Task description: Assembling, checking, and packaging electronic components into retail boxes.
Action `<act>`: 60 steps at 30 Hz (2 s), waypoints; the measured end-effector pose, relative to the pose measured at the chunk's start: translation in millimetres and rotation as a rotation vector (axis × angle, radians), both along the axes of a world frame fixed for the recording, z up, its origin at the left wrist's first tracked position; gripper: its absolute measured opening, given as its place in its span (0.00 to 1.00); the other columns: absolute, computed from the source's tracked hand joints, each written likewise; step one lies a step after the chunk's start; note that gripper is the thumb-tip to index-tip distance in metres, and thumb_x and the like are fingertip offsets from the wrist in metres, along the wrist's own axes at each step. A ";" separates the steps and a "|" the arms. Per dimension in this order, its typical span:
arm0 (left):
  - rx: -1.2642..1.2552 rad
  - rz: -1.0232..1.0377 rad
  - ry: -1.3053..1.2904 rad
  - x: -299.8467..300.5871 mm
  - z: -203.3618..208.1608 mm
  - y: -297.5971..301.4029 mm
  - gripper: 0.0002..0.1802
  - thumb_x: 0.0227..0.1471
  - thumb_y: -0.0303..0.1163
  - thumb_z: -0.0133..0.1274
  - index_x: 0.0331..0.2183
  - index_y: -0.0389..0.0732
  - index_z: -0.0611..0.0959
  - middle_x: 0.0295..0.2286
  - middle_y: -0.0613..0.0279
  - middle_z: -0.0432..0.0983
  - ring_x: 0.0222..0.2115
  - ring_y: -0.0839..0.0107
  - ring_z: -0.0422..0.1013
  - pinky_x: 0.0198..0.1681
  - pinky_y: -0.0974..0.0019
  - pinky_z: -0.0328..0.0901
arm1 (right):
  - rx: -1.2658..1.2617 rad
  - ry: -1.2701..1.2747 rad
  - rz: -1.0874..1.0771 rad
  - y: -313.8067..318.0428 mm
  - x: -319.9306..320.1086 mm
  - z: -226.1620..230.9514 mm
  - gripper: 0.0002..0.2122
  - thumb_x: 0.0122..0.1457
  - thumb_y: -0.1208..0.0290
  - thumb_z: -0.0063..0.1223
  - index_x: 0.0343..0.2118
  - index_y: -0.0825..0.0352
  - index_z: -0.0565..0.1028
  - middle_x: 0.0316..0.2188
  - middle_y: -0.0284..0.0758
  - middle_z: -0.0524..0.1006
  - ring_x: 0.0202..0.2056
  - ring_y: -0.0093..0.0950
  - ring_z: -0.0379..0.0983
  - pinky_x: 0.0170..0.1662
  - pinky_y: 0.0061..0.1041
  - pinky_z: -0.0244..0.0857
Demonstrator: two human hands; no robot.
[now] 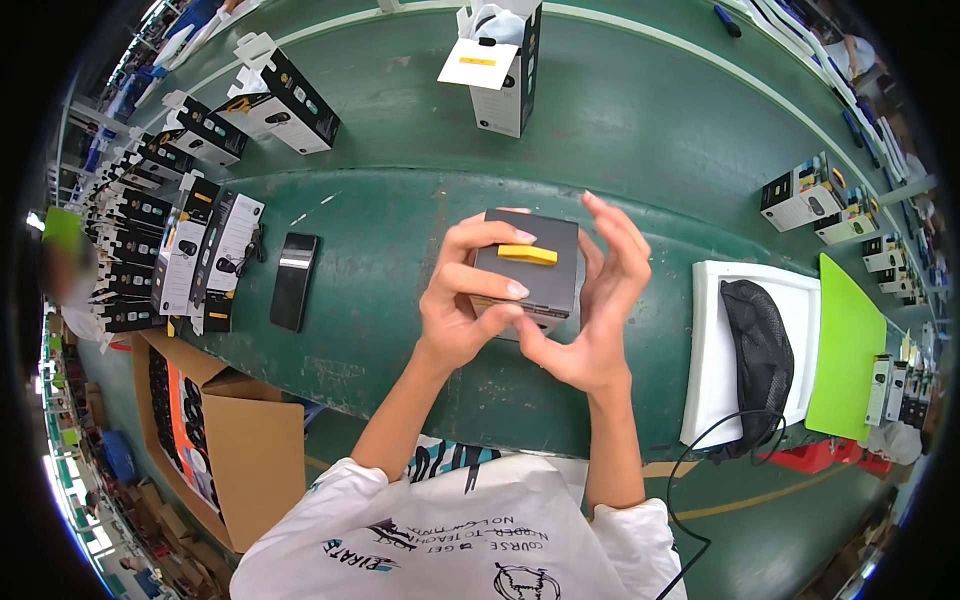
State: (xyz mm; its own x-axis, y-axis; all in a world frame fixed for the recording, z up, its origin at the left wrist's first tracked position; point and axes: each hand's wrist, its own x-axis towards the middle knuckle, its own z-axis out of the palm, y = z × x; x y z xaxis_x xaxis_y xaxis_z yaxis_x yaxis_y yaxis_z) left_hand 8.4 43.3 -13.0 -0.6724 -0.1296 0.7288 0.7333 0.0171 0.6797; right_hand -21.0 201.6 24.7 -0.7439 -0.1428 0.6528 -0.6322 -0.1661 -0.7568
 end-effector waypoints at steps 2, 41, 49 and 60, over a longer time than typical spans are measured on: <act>-0.124 0.106 0.037 7.9 9.8 -2.3 0.16 0.56 0.38 0.70 0.45 0.47 0.85 0.58 0.46 0.74 0.57 0.46 0.71 0.67 0.41 0.58 | 0.149 -0.214 0.126 16.5 -2.5 1.2 0.43 0.46 0.72 0.78 0.66 0.66 0.64 0.61 0.42 0.69 0.66 0.42 0.68 0.67 0.44 0.64; 0.061 0.358 -0.419 175.5 -62.1 -49.9 0.13 0.49 0.13 0.51 0.36 0.39 0.81 0.28 0.59 0.79 0.27 0.60 0.74 0.35 0.60 0.68 | 1.157 0.627 -0.323 -77.8 -224.5 74.0 0.20 0.54 0.73 0.68 0.51 0.63 0.78 0.44 0.33 0.81 0.49 0.35 0.74 0.60 0.41 0.59; 0.083 0.236 -0.440 173.7 -54.3 -52.1 0.12 0.51 0.10 0.47 0.33 0.36 0.80 0.28 0.56 0.79 0.28 0.60 0.75 0.36 0.60 0.70 | 1.279 -0.034 0.268 -60.9 -270.3 125.2 0.11 0.74 0.67 0.55 0.44 0.73 0.77 0.35 0.27 0.79 0.40 0.17 0.71 0.46 0.23 0.65; -0.065 0.655 -0.153 31.0 54.6 -51.1 0.24 0.65 0.35 0.58 0.56 0.32 0.71 0.46 0.47 0.77 0.49 0.47 0.74 0.57 0.51 0.68 | 0.897 -0.141 0.442 -48.9 -138.4 179.6 0.06 0.76 0.73 0.51 0.50 0.67 0.74 0.44 0.32 0.83 0.46 0.19 0.78 0.54 0.23 0.68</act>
State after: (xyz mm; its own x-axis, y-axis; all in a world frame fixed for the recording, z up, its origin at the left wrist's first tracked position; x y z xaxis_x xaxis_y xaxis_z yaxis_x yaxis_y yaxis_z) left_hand 39.4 -7.8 41.6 -0.5657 -0.5051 0.6518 0.4533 0.4697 0.7575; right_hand -159.4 152.7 204.2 -0.5677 -0.8195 0.0790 -0.5469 0.3036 -0.7802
